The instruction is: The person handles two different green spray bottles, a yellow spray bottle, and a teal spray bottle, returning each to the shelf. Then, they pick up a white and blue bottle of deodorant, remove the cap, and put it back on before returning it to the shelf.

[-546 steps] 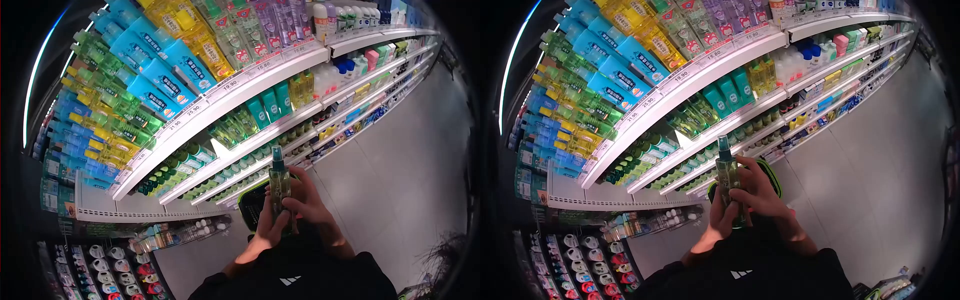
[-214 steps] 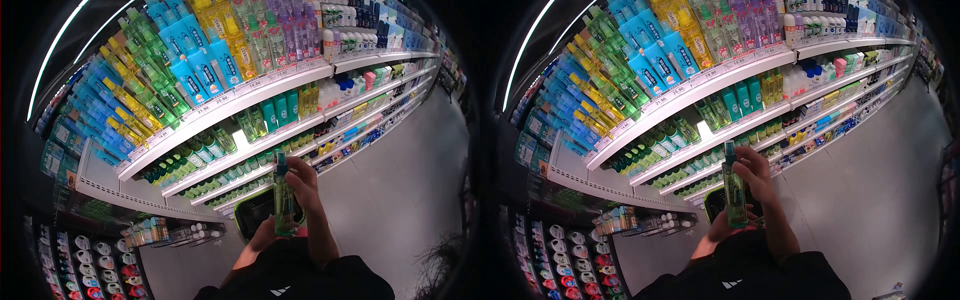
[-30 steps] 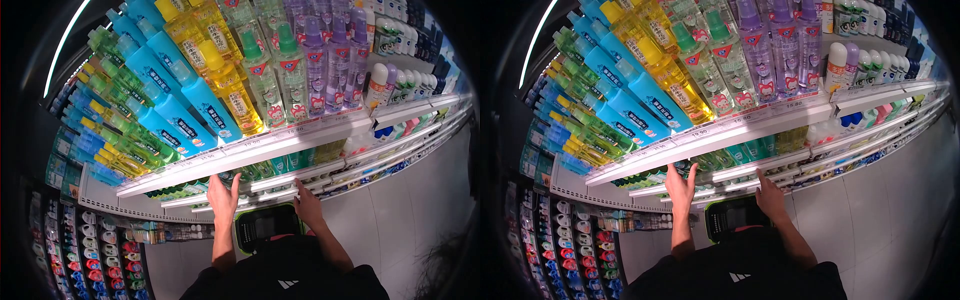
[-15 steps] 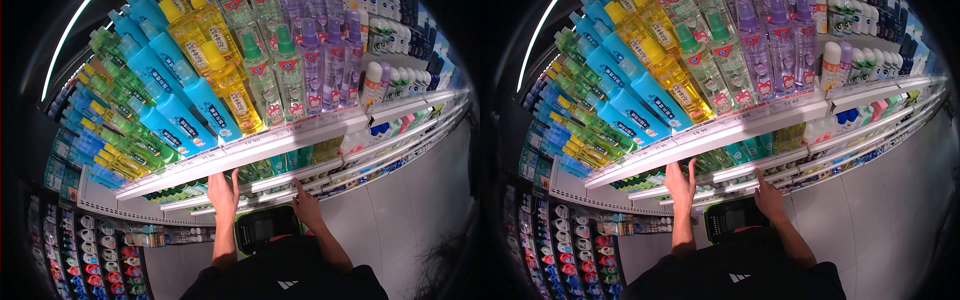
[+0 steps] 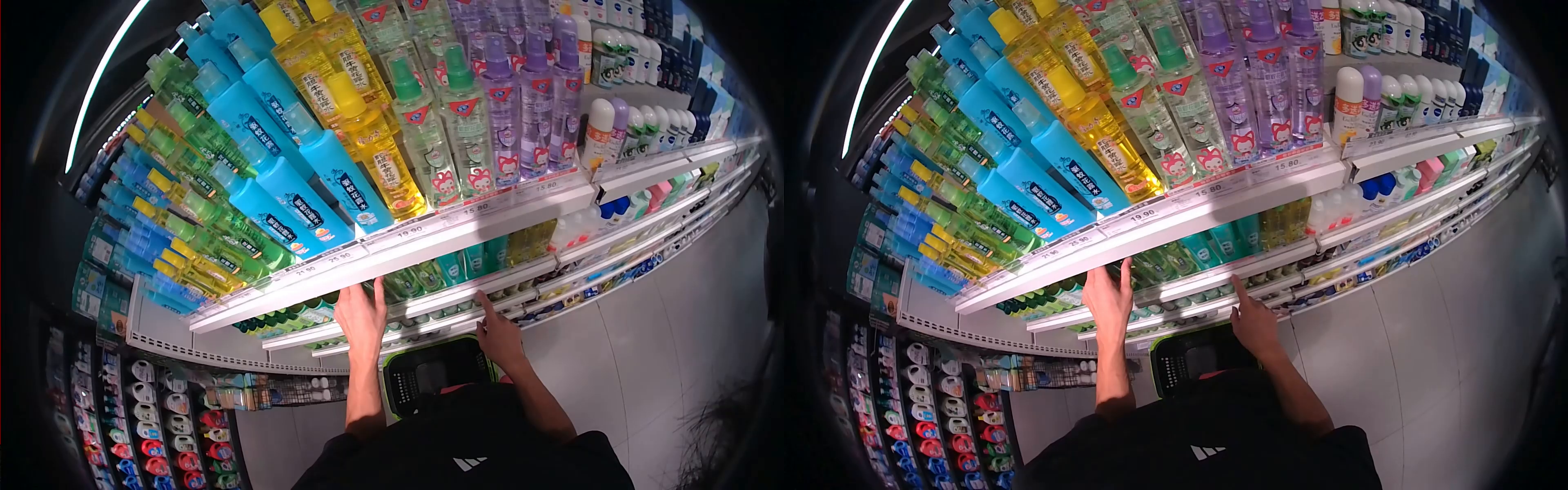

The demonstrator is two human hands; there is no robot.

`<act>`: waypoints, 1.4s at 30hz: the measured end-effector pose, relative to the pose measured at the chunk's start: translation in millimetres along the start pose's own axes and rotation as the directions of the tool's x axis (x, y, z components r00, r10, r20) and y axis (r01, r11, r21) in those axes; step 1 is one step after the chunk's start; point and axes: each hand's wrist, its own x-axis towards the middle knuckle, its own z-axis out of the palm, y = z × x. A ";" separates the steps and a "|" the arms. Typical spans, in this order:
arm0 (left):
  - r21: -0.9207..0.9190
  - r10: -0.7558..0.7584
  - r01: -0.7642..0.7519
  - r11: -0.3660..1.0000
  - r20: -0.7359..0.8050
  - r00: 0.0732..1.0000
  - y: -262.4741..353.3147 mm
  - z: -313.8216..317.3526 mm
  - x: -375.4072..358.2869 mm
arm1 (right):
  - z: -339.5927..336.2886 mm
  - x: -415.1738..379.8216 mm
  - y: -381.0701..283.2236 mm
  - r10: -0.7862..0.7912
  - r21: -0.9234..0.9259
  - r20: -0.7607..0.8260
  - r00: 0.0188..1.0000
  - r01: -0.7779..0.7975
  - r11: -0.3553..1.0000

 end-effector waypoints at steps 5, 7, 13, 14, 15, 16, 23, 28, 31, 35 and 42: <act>-0.032 -0.084 0.088 0.996 0.102 0.991 6.3 -8.2 0.2 | 2.2 0.5 0.4 0.013 -0.001 -0.016 1.000 -0.013 1.000; -0.056 -0.077 0.081 0.995 0.068 0.995 12.6 -13.2 -2.5 | 2.5 0.2 0.6 0.010 -0.007 -0.020 1.000 -0.010 1.000; -0.220 -0.021 0.002 0.976 -0.088 0.996 21.0 -6.7 -37.0 | -1.7 -0.2 -2.3 0.019 -0.027 -0.011 1.000 -0.019 0.999; -0.308 0.020 -0.042 0.950 -0.074 0.997 21.9 -3.9 -41.5 | -3.0 -0.5 -2.9 0.023 -0.029 0.001 1.000 -0.023 0.999; -0.309 0.019 -0.041 0.950 -0.073 0.997 27.8 -3.8 -40.6 | -3.0 -0.9 -2.8 0.023 -0.031 0.002 1.000 -0.023 0.999; -0.306 0.026 -0.029 0.952 -0.015 1.000 36.0 -5.3 -37.0 | -2.7 -1.1 -2.7 0.024 -0.029 0.006 1.000 -0.024 0.999; -0.246 0.030 0.002 0.969 0.123 0.992 50.0 1.5 -30.5 | -4.2 -1.4 -2.5 0.057 -0.072 0.048 0.997 -0.053 0.996; -0.132 -0.029 0.067 0.989 0.271 0.962 53.1 3.9 -26.9 | -6.5 -1.5 -1.3 0.046 -0.018 0.066 0.997 -0.045 0.999; -0.152 -0.030 0.067 0.986 0.235 0.972 52.6 1.0 -28.4 | -8.2 -1.1 -1.1 0.038 -0.020 0.066 0.997 -0.037 0.999; -0.138 0.010 0.017 0.990 0.194 0.981 46.3 -0.6 -34.3 | -4.9 -0.3 1.2 0.010 -0.001 0.049 0.999 -0.010 1.000; -0.176 0.125 -0.094 0.980 0.174 0.977 24.0 1.1 -46.2 | -5.3 -2.6 2.5 0.021 -0.055 0.073 0.997 -0.017 0.998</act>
